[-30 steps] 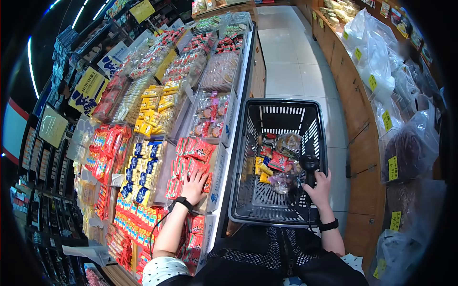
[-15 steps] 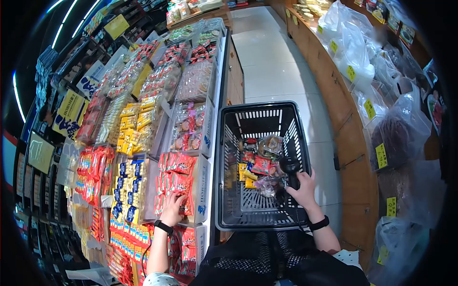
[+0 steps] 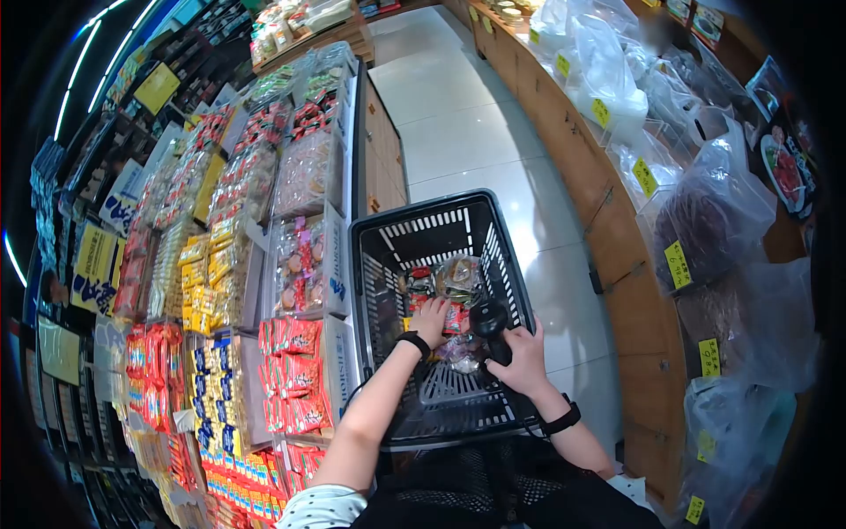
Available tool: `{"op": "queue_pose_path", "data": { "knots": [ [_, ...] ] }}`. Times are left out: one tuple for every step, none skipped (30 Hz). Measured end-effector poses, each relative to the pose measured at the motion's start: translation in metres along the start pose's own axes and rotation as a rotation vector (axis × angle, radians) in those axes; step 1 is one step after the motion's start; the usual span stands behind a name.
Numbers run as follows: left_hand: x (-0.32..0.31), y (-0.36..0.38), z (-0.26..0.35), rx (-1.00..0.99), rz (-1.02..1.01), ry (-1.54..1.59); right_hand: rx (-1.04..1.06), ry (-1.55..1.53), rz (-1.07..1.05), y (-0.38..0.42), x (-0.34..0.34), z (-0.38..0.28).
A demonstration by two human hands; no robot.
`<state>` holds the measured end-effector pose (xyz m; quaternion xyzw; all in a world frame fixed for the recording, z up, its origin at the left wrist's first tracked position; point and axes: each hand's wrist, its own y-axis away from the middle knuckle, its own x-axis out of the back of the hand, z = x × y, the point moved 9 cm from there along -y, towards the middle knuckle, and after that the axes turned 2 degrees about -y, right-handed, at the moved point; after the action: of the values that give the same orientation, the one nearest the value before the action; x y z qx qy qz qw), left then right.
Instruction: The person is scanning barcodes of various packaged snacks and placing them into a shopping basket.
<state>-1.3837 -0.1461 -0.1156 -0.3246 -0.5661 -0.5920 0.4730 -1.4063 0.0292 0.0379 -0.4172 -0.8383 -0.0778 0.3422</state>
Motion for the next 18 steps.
{"op": "queue_pose_path", "data": {
  "knots": [
    [-0.004,-0.008,0.002,-0.009,-0.027,-0.016,0.012,-0.011,0.011,0.000,0.000,0.001],
    [-0.033,-0.019,-0.002,-0.013,-0.069,-0.069,0.026,-0.019,0.018,-0.001,0.001,0.003],
    [-0.059,-0.027,-0.003,-0.017,-0.109,-0.122,0.057,-0.013,0.033,-0.003,0.005,0.002],
    [-0.056,-0.031,0.004,-0.058,-0.056,-0.183,0.056,-0.020,0.036,-0.004,0.007,0.003],
    [-0.063,-0.035,0.006,-0.068,-0.058,-0.183,0.055,-0.026,0.039,-0.005,0.008,0.004],
    [-0.060,-0.037,0.004,-0.024,0.024,-0.177,0.057,-0.025,0.034,-0.006,0.009,0.005],
    [-0.057,-0.037,-0.001,0.021,0.105,-0.172,0.059,-0.032,0.022,-0.007,0.010,0.006],
    [-0.055,-0.035,-0.007,-0.014,0.146,-0.118,0.060,-0.039,0.010,-0.008,0.009,0.005],
    [-0.044,-0.033,-0.013,0.060,0.134,0.030,0.062,-0.038,0.005,-0.008,0.009,0.004],
    [-0.026,-0.028,-0.015,0.086,0.221,0.142,0.049,-0.046,0.010,-0.008,0.009,0.003],
    [-0.009,-0.021,-0.018,0.113,0.308,0.254,0.035,-0.055,0.014,-0.008,0.009,0.002],
    [0.009,-0.012,-0.015,0.174,0.287,0.309,0.027,-0.046,0.001,-0.006,0.009,0.002],
    [0.023,-0.003,-0.019,0.248,0.272,0.362,0.040,-0.051,-0.010,-0.005,0.006,0.002],
    [0.025,-0.002,-0.044,0.390,0.330,0.308,0.054,-0.034,-0.001,-0.004,0.005,0.004],
    [0.041,0.009,-0.043,0.392,0.377,0.333,0.069,-0.016,0.008,-0.002,0.004,0.004],
    [0.056,0.020,-0.040,0.385,0.412,0.346,0.084,-0.022,-0.005,0.000,0.001,0.004],
    [0.071,0.032,-0.036,0.377,0.447,0.359,0.075,-0.002,-0.009,0.002,0.000,0.005],
    [0.081,0.042,-0.035,0.397,0.456,0.358,0.067,0.018,-0.011,0.003,-0.001,0.006]
  ]
}}
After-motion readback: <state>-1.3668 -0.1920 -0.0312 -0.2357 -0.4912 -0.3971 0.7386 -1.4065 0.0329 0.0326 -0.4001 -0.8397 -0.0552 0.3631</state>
